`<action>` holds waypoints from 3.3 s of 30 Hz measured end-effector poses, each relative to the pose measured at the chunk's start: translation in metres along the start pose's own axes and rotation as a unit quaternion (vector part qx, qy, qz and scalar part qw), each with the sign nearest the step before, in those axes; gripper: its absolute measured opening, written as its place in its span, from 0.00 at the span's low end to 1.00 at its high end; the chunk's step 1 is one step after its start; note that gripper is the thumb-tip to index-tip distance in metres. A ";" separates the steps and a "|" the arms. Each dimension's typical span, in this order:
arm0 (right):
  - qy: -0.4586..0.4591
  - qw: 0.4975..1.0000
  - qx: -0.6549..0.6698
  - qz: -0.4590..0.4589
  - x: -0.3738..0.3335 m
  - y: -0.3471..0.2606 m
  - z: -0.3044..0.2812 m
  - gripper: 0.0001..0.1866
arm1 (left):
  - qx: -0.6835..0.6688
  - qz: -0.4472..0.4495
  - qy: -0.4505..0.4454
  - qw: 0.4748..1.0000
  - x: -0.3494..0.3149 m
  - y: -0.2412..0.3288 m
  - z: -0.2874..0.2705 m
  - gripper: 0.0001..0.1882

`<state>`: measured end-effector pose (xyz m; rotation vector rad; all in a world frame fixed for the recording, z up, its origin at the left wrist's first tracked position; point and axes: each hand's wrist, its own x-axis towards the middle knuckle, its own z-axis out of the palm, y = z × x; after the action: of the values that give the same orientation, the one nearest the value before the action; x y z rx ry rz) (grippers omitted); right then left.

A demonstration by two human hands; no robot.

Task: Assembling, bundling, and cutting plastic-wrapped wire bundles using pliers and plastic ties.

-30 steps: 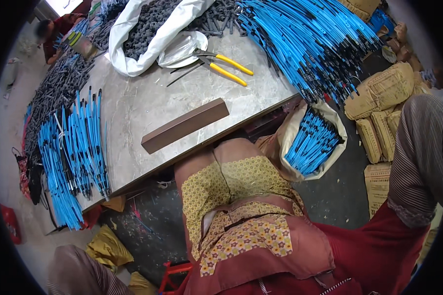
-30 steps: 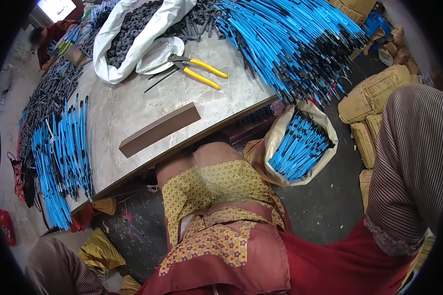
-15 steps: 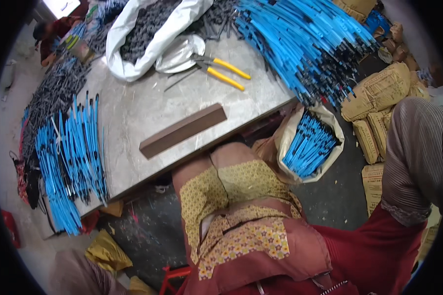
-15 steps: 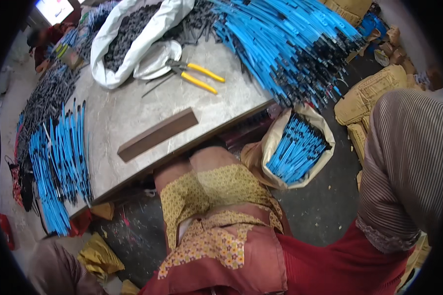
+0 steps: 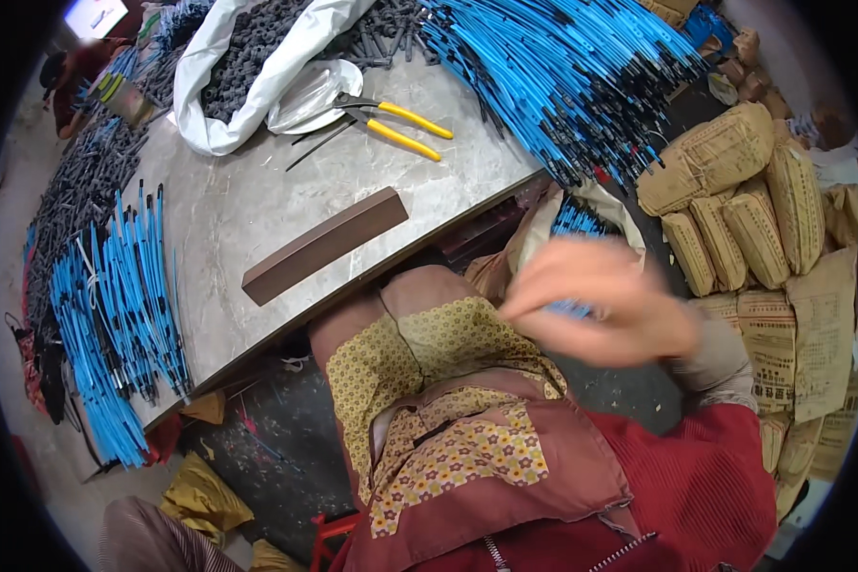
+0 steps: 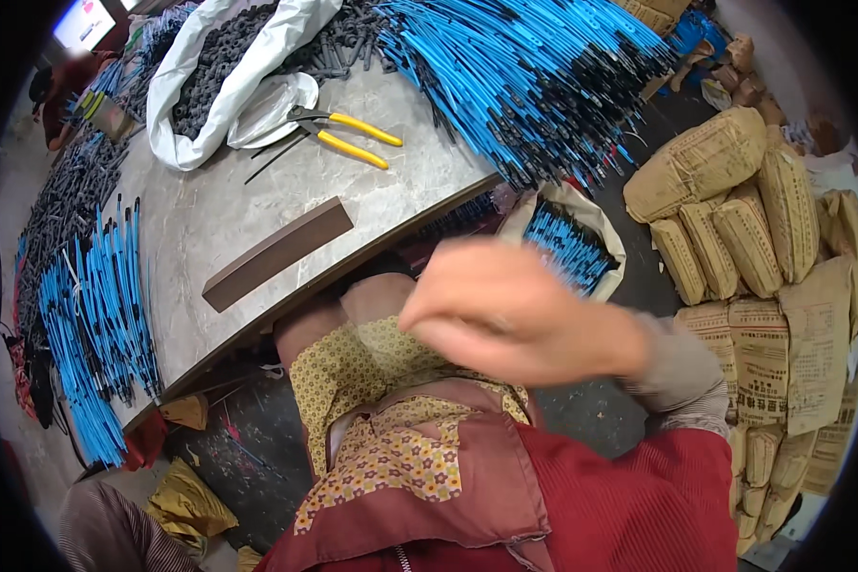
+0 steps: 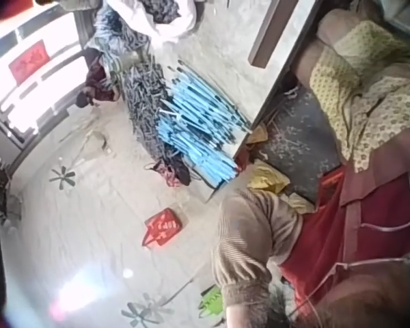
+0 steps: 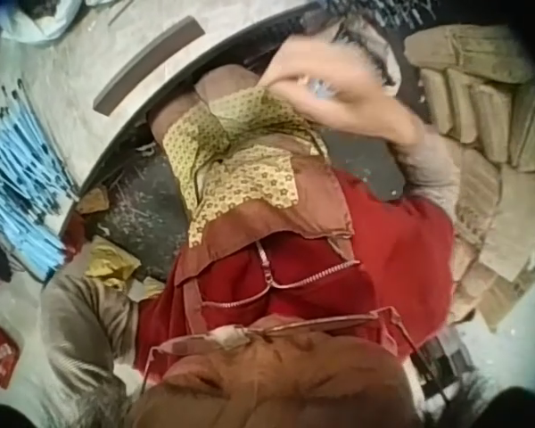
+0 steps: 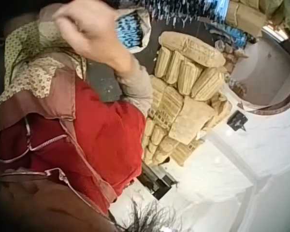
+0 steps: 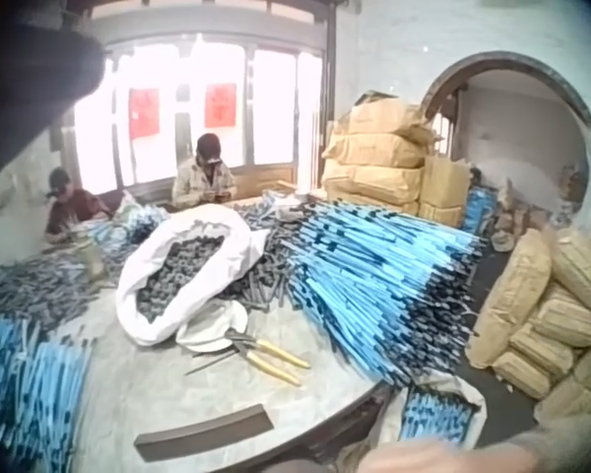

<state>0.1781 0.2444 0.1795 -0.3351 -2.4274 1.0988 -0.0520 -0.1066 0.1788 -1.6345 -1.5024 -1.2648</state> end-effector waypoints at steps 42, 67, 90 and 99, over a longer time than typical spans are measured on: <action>0.206 0.818 -0.531 0.085 0.137 0.123 -0.165 0.09 | -0.255 -0.164 -0.347 0.888 -0.006 -0.033 0.206 0.06; 0.266 0.689 -0.672 -0.055 0.160 0.126 -0.179 0.08 | -0.399 -0.500 -0.292 0.711 0.012 -0.086 0.247 0.12; 0.055 0.976 -0.206 -0.047 0.110 0.060 -0.046 0.10 | -0.607 -0.483 0.065 0.628 0.140 -0.104 0.329 0.10; 0.186 0.783 -0.591 0.046 0.179 0.142 -0.174 0.06 | -0.652 -0.508 -0.006 0.563 0.117 -0.098 0.303 0.06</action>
<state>0.1134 0.5205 0.2275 -0.9363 -2.3880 -0.6007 -0.0787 0.2301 0.1513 -1.1823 -1.5152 -3.6717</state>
